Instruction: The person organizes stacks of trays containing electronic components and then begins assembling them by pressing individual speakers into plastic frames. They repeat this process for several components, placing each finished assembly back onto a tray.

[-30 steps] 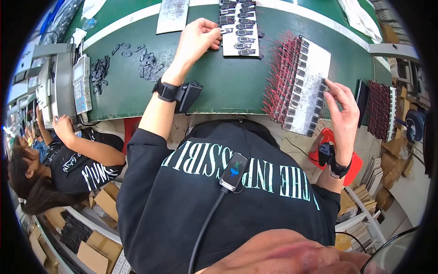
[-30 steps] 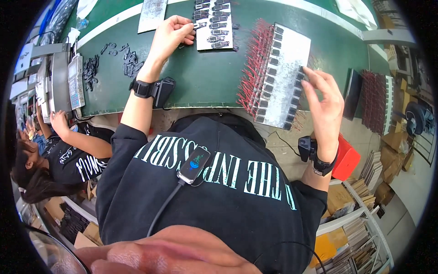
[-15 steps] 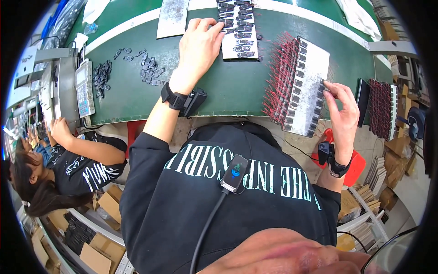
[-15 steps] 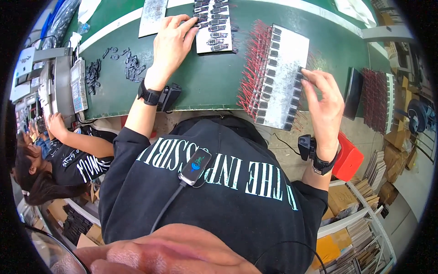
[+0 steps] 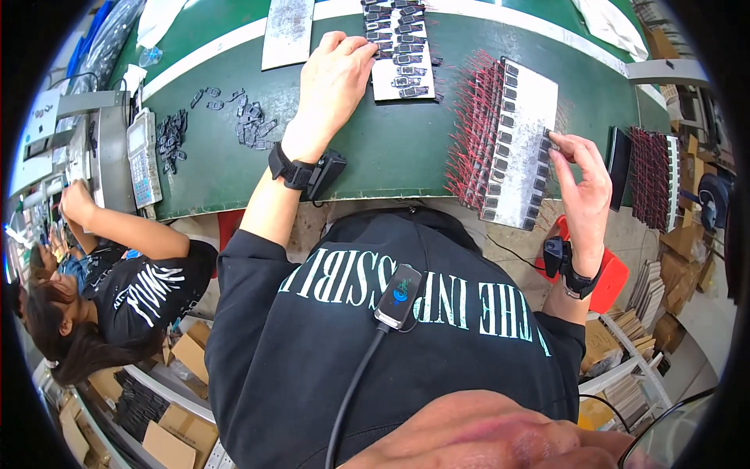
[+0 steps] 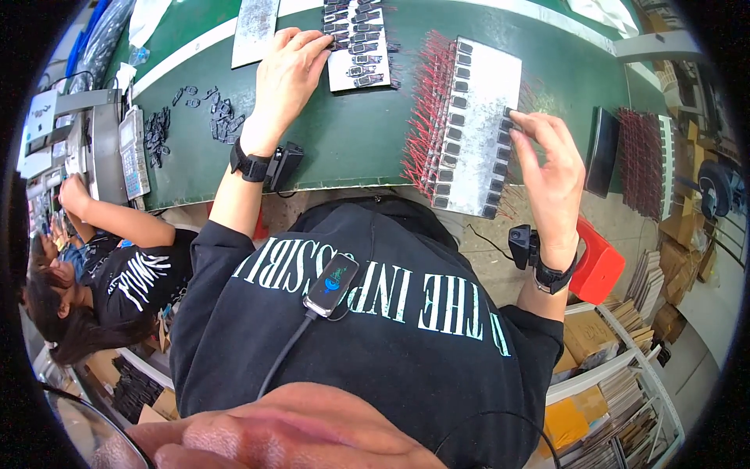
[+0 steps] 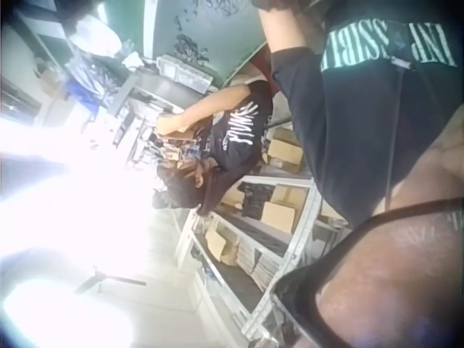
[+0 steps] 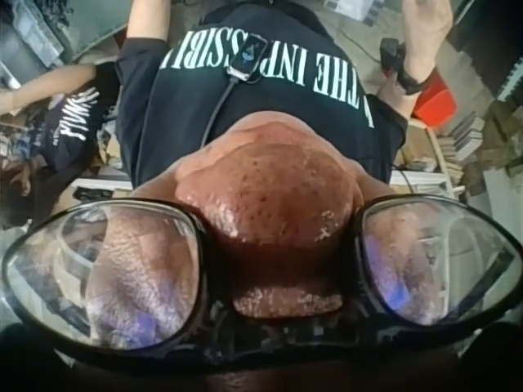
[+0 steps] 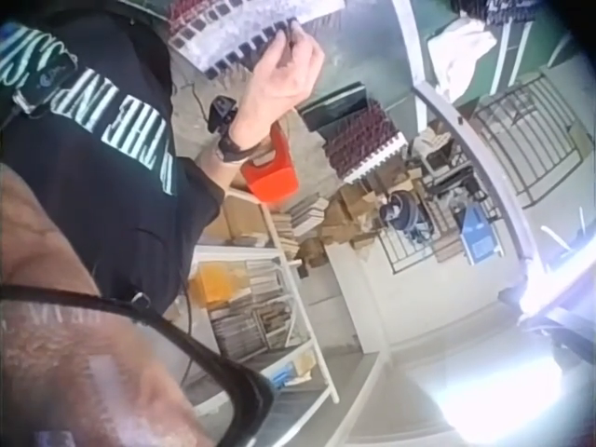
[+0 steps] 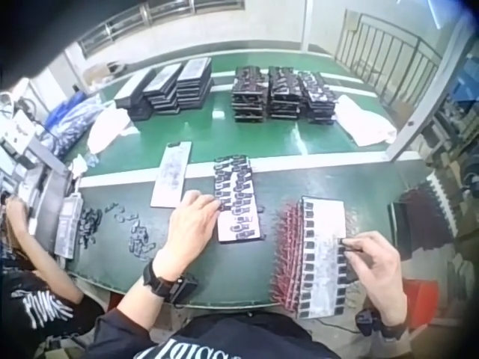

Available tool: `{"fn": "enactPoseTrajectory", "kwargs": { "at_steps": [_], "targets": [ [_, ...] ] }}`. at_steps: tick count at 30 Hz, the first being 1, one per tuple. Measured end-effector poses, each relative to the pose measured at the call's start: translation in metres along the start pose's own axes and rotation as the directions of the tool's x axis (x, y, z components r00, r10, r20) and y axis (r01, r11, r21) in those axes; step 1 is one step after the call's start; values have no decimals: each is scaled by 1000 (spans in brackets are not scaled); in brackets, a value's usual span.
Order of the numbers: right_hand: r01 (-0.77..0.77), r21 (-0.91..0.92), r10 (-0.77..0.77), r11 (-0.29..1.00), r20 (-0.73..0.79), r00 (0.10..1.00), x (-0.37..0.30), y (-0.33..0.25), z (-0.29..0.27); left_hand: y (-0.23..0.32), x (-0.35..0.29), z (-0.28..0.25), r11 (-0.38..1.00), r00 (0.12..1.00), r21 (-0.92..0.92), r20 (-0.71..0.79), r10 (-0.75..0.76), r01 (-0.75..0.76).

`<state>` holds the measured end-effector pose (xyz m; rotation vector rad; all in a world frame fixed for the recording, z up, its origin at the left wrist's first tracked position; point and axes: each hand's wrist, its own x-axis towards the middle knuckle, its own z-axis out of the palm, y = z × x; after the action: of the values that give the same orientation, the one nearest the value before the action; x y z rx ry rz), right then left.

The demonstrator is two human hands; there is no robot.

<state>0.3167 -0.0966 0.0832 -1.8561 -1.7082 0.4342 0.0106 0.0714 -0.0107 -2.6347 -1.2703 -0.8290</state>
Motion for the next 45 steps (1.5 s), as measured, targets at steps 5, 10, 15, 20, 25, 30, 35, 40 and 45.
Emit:
{"fn": "enactPoseTrajectory", "kwargs": {
  "at_steps": [5, 10, 15, 20, 25, 30, 35, 40, 45],
  "targets": [
    [-29, -2, 29, 1000, -7, 1000, -1, -8, 0, -1, 1, 1, 1000, 1000, 15, -7, 21, -21],
    [-71, -66, 68, 995, -48, 997, -7, 5, -9, 17, 5, 18, 999, 999, -29, -34, 40, -41],
    [107, -93, -108, 990, -3, 994, 11, 30, -3, 13, 3, -1, 999, 998, -36, -53, -35, 33],
    [40, -12, -40, 999, 38, 998, 19, 23, 4, -18, -10, -31, 997, 986, -34, -152, -69, 64],
    [296, -255, -297, 921, 36, 954, 28, 26, 8, -50, -67, -87, 953, 952, 121, -169, -254, 276],
    [227, -150, -205, 962, 151, 967, 17, 2, 1, -98, -123, -137, 886, 908, 231, -224, -353, 401],
    [14, -77, 0, 997, 179, 984, 9, 13, -11, -75, -144, -141, 743, 761, 175, -73, -645, 646],
    [-75, 466, 132, 882, -92, 987, 7, 24, -21, -59, -133, -116, 896, 905, 147, 12, -425, 419],
    [-87, 735, 154, 672, -24, 988, 7, 24, -30, -47, -119, -98, 928, 933, 185, 103, -345, 323]
  ]
}}
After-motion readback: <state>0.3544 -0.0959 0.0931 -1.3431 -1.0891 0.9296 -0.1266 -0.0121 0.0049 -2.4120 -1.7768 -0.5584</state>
